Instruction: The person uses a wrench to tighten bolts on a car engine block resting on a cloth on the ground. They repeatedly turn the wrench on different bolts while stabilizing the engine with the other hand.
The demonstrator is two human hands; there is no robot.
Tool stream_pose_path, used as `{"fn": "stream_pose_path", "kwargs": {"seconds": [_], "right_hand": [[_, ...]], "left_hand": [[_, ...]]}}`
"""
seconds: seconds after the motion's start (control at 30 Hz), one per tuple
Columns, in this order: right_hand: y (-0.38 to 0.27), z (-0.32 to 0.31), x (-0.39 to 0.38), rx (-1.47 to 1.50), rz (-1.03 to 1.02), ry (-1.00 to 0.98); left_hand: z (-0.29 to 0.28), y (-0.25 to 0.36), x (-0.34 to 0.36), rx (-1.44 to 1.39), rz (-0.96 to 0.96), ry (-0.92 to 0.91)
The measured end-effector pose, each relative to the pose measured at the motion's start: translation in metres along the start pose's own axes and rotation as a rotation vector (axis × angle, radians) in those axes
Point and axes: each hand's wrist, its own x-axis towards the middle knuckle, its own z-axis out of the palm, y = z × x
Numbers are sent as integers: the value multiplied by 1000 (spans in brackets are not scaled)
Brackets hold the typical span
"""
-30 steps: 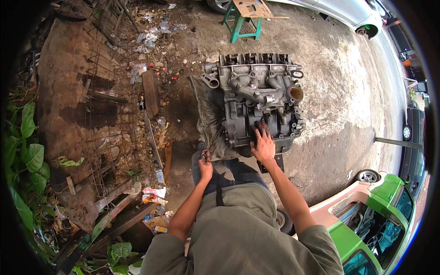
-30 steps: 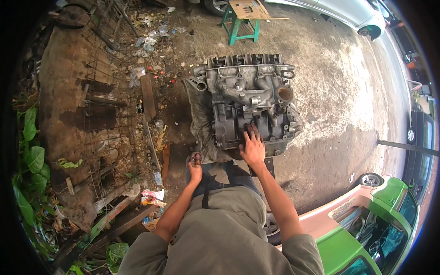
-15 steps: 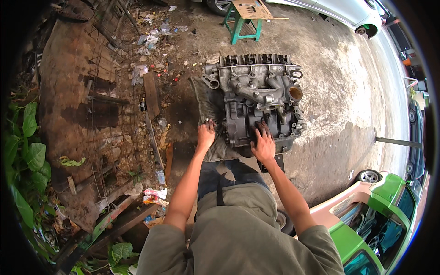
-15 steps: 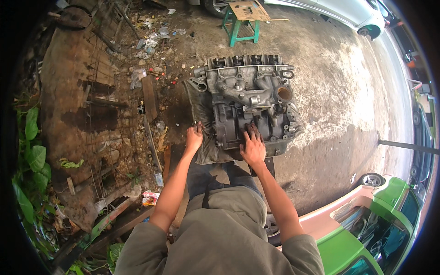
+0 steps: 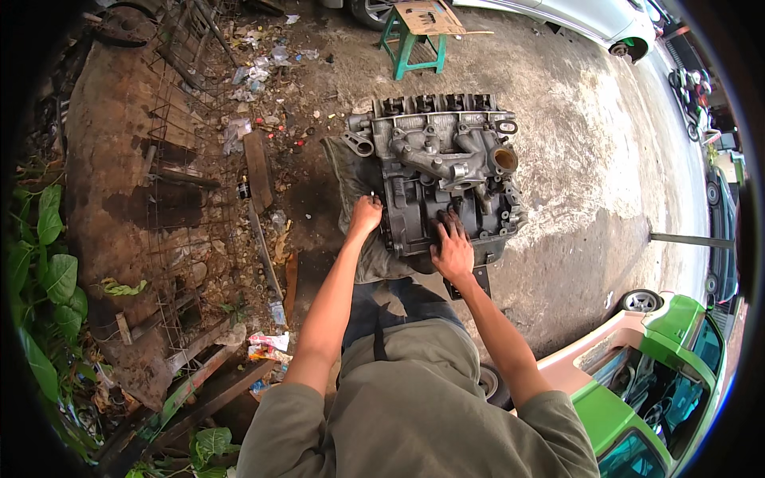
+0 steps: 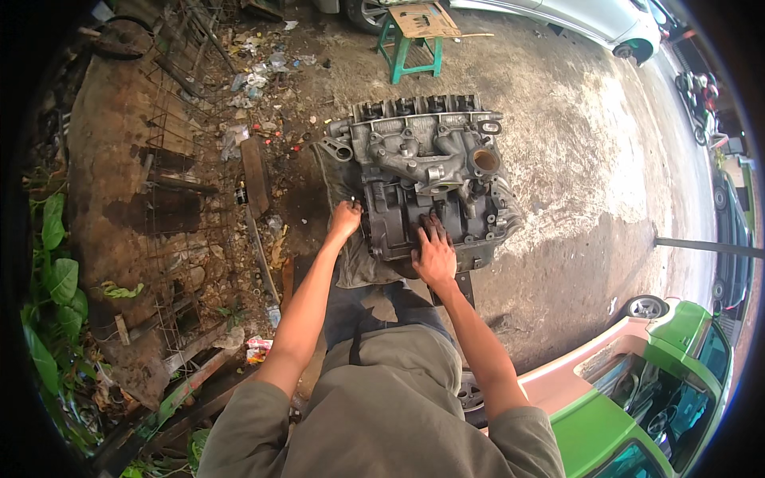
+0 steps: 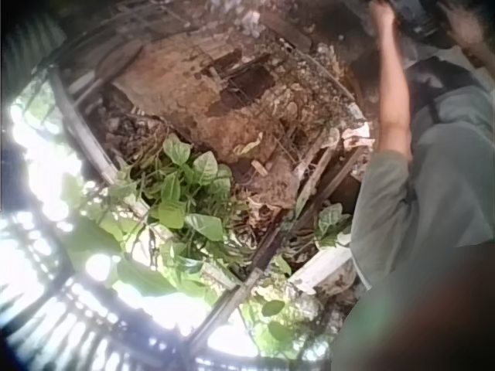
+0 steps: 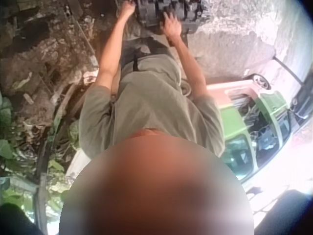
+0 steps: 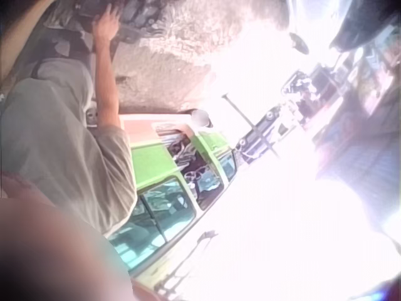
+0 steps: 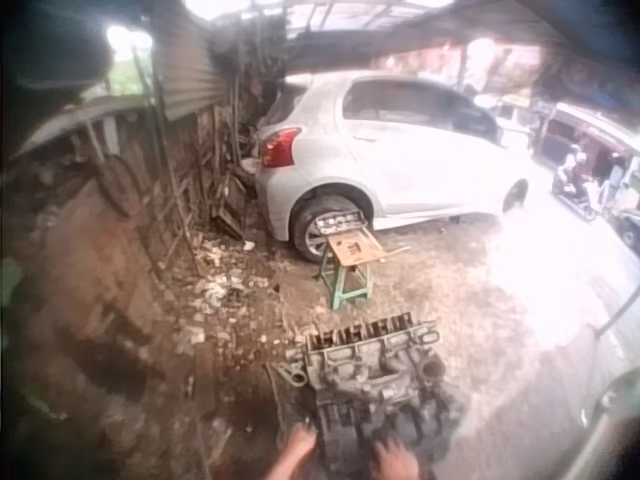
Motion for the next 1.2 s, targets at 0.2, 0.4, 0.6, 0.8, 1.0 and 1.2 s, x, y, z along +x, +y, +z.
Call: {"fn": "stream_pose_path", "kwargs": {"seconds": [0.2, 0.4, 0.6, 0.8, 1.0, 1.2], "right_hand": [[-1, -1, 0, -1, 28, -29], [-1, 0, 0, 5, 25, -41], [0, 2, 1, 8, 16, -20], [0, 1, 0, -31, -9, 18], [-1, 0, 1, -17, 6, 2], [-1, -1, 1, 8, 52, -50]], "left_hand": [[-2, -6, 9, -112, -119, 25], [-4, -2, 7, -119, -190, -24], [-2, 6, -5, -28, -125, 6], [2, -3, 9, -175, -191, 12], [6, 0, 6, -127, -109, 42], [8, 14, -1, 60, 14, 68]]}}
